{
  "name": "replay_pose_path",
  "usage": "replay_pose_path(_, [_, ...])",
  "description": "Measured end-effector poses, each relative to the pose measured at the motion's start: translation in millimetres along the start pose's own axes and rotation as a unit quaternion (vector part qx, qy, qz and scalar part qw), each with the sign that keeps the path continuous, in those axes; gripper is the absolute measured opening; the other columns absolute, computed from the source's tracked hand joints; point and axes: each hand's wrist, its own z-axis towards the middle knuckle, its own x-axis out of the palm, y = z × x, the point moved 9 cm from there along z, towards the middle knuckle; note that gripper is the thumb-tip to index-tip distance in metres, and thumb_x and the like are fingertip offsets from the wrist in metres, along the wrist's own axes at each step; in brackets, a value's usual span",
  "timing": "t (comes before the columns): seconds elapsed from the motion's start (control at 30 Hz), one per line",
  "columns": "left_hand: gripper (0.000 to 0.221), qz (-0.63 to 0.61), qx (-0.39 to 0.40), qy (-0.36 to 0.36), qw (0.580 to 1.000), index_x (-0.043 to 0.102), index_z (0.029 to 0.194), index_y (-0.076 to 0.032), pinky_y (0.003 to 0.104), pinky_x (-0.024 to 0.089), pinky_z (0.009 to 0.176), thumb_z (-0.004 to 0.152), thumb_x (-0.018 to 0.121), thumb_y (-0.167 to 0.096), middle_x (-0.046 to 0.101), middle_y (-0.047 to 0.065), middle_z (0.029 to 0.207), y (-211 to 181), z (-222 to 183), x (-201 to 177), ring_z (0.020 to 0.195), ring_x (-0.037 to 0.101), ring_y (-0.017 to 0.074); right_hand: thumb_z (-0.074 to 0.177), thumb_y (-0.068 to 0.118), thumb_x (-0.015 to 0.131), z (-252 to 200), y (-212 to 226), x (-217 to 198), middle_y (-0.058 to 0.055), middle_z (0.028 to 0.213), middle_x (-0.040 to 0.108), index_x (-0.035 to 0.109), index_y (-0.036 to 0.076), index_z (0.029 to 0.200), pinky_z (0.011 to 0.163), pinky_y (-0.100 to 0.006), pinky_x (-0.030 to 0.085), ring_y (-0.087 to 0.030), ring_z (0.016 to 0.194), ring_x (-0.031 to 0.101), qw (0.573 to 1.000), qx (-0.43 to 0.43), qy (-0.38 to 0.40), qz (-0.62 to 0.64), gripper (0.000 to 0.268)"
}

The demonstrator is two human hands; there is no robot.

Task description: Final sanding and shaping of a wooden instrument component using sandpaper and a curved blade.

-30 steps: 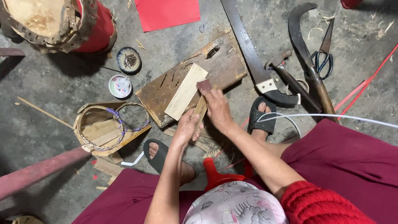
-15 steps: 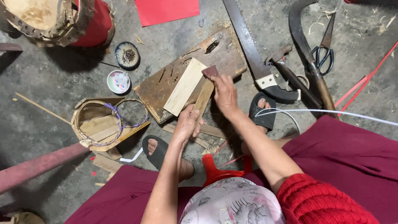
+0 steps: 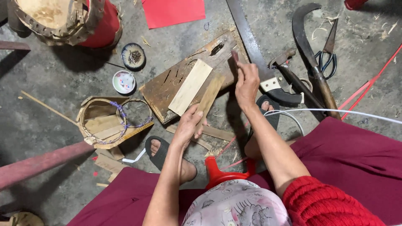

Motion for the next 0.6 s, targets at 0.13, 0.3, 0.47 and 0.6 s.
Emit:
replay_pose_path(0.13, [0.045, 0.031, 0.044, -0.016, 0.998, 0.048, 0.145, 0.004, 0.020, 0.046, 0.030, 0.103, 0.052, -0.013, 0.063, 0.016, 0.076, 9.2, 7.3, -9.5, 0.045, 0.055, 0.0120, 0.102, 0.001, 0.062, 3.5, 20.3, -16.6, -0.006, 0.098, 0.057, 0.071, 0.012, 0.116, 0.090, -0.041, 0.051, -0.028, 0.096, 0.062, 0.996, 0.026, -0.034, 0.080, 0.020])
replay_pose_path(0.3, [0.048, 0.232, 0.058, -0.065, 0.969, 0.055, 0.145, 0.000, 0.043, 0.048, 0.069, 0.101, 0.057, -0.019, 0.064, 0.027, 0.103, -10.4, -4.0, -2.0, 0.087, 0.056, 0.0341, 0.103, 0.001, 0.059, -12.6, 20.2, -4.4, -0.004, 0.099, 0.054, 0.071, 0.012, 0.117, 0.087, -0.039, 0.051, -0.025, 0.094, 0.060, 0.998, -0.007, -0.018, 0.058, 0.021])
replay_pose_path(0.47, [0.044, 0.403, 0.052, -0.091, 0.909, 0.057, 0.144, -0.013, 0.064, 0.052, 0.091, 0.101, 0.054, -0.018, 0.065, 0.032, 0.110, 4.3, 5.7, -4.3, 0.107, 0.065, 0.0534, 0.108, 0.010, 0.051, -55.0, 76.4, 18.8, -0.005, 0.092, 0.053, 0.071, 0.014, 0.116, 0.080, -0.037, 0.050, -0.026, 0.088, 0.056, 0.993, -0.107, 0.052, 0.006, 0.021])
replay_pose_path(0.6, [0.042, 0.471, 0.063, -0.098, 0.874, 0.057, 0.143, -0.015, 0.061, 0.056, 0.082, 0.101, 0.052, -0.016, 0.064, 0.025, 0.099, -4.1, 2.7, 2.9, 0.095, 0.069, 0.0499, 0.107, 0.014, 0.046, -71.8, 81.9, 40.5, -0.004, 0.095, 0.056, 0.071, 0.017, 0.125, 0.073, -0.036, 0.050, -0.024, 0.082, 0.054, 0.962, -0.259, 0.031, -0.073, 0.030])
